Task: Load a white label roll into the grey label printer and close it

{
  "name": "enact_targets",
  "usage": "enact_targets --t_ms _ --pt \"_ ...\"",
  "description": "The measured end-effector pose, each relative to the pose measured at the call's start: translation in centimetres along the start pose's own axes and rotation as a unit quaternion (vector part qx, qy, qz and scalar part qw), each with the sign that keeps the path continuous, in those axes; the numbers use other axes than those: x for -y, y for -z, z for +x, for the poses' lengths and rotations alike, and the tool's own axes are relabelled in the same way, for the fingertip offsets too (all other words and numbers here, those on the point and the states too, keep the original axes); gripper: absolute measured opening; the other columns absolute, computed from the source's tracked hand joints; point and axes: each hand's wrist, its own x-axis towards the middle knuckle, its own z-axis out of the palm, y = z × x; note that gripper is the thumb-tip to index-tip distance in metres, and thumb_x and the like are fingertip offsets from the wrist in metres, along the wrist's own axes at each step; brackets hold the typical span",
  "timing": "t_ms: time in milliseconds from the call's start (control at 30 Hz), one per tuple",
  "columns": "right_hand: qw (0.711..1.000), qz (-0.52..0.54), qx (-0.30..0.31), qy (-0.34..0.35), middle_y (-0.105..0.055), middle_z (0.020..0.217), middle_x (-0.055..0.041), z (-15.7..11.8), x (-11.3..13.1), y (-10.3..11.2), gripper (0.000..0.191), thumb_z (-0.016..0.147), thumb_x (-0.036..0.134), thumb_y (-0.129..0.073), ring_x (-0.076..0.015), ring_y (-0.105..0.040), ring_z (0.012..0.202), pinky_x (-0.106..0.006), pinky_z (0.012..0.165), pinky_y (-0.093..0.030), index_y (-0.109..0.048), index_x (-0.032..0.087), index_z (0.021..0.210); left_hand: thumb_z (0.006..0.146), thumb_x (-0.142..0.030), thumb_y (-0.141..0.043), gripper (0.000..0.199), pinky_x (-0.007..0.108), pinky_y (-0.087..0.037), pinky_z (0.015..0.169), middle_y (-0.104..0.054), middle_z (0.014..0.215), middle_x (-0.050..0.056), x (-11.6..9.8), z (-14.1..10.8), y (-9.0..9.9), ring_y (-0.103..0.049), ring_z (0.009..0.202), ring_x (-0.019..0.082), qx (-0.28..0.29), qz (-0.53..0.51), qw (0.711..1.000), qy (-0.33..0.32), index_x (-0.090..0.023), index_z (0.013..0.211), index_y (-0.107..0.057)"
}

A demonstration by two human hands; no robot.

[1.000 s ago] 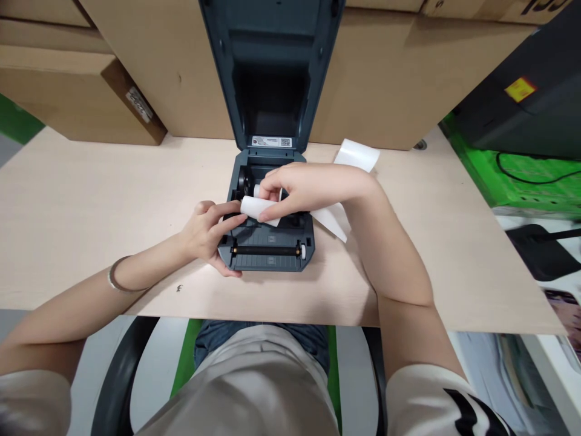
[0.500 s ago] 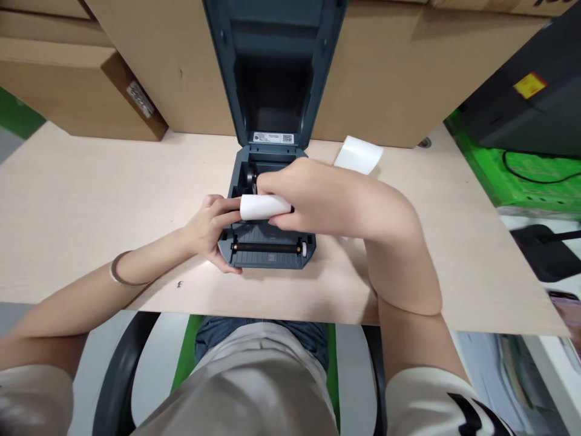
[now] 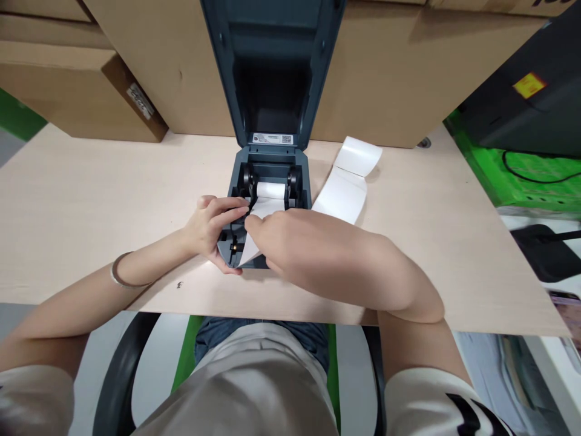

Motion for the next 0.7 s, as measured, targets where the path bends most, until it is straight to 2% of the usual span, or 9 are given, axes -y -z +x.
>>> enact_targets --t_ms 100,200,300,367,500,700 --pt "0.999 0.034 0.003 0.0 -0.05 0.066 0.0052 -0.1 -0.5 -0.3 0.013 0.092 0.008 -0.048 -0.0088 -0.042 0.05 -0.026 0.053 -0.027 -0.05 0.019 0.087 0.075 -0.101 -0.051 0.118 0.04 -0.041 0.085 -0.072 0.134 0.014 -0.1 0.3 0.1 -0.073 0.112 0.03 -0.015 0.005 1.0 -0.016 -0.022 0.161 -0.035" --pt "0.995 0.092 0.045 -0.015 -0.06 0.074 0.0022 -0.2 -1.1 -0.4 0.009 0.096 0.019 -0.053 -0.0103 -0.048 0.055 -0.026 0.055 -0.03 -0.052 0.02 0.088 0.077 -0.102 -0.049 0.119 0.04 -0.041 0.083 -0.073 0.129 0.015 -0.3 0.7 0.4 -0.074 0.11 0.029 -0.027 0.018 0.999 -0.027 -0.019 0.161 -0.035" --pt "0.988 0.12 0.091 -0.029 -0.065 0.082 -0.0005 -0.4 -1.5 -0.2 0.02 0.099 0.038 -0.058 -0.0131 -0.052 0.06 -0.028 0.057 -0.032 -0.055 0.021 0.089 0.077 -0.102 -0.048 0.118 0.04 -0.041 0.081 -0.074 0.128 0.015 -0.5 1.0 0.6 -0.075 0.109 0.03 -0.022 0.024 0.999 -0.026 -0.02 0.161 -0.035" --pt "0.987 0.123 0.1 -0.034 -0.066 0.082 -0.0023 -0.4 -1.6 0.0 0.025 0.099 0.043 -0.059 -0.0149 -0.053 0.062 -0.03 0.059 -0.032 -0.056 0.022 0.086 0.079 -0.102 -0.045 0.118 0.04 -0.042 0.08 -0.075 0.126 0.016 -0.6 1.1 0.6 -0.075 0.108 0.029 -0.024 0.029 0.999 -0.032 -0.018 0.161 -0.036" --pt "0.983 0.137 0.114 -0.032 -0.067 0.082 -0.0035 -0.2 -1.5 0.4 0.023 0.097 0.04 -0.06 -0.0159 -0.053 0.063 -0.031 0.06 -0.031 -0.058 0.022 0.083 0.08 -0.103 -0.043 0.119 0.04 -0.042 0.08 -0.075 0.125 0.016 -0.6 1.1 0.7 -0.075 0.108 0.028 -0.033 0.03 0.998 -0.039 -0.017 0.162 -0.037" --pt "0.982 0.128 0.132 -0.038 -0.063 0.076 -0.0023 -0.1 -1.7 0.6 0.017 0.094 0.03 -0.06 -0.0157 -0.053 0.065 -0.031 0.065 -0.033 -0.057 0.021 0.079 0.079 -0.101 -0.05 0.121 0.04 -0.042 0.084 -0.074 0.132 0.016 -0.5 1.0 0.7 -0.074 0.113 0.03 -0.028 0.007 0.999 -0.04 -0.018 0.166 -0.034"
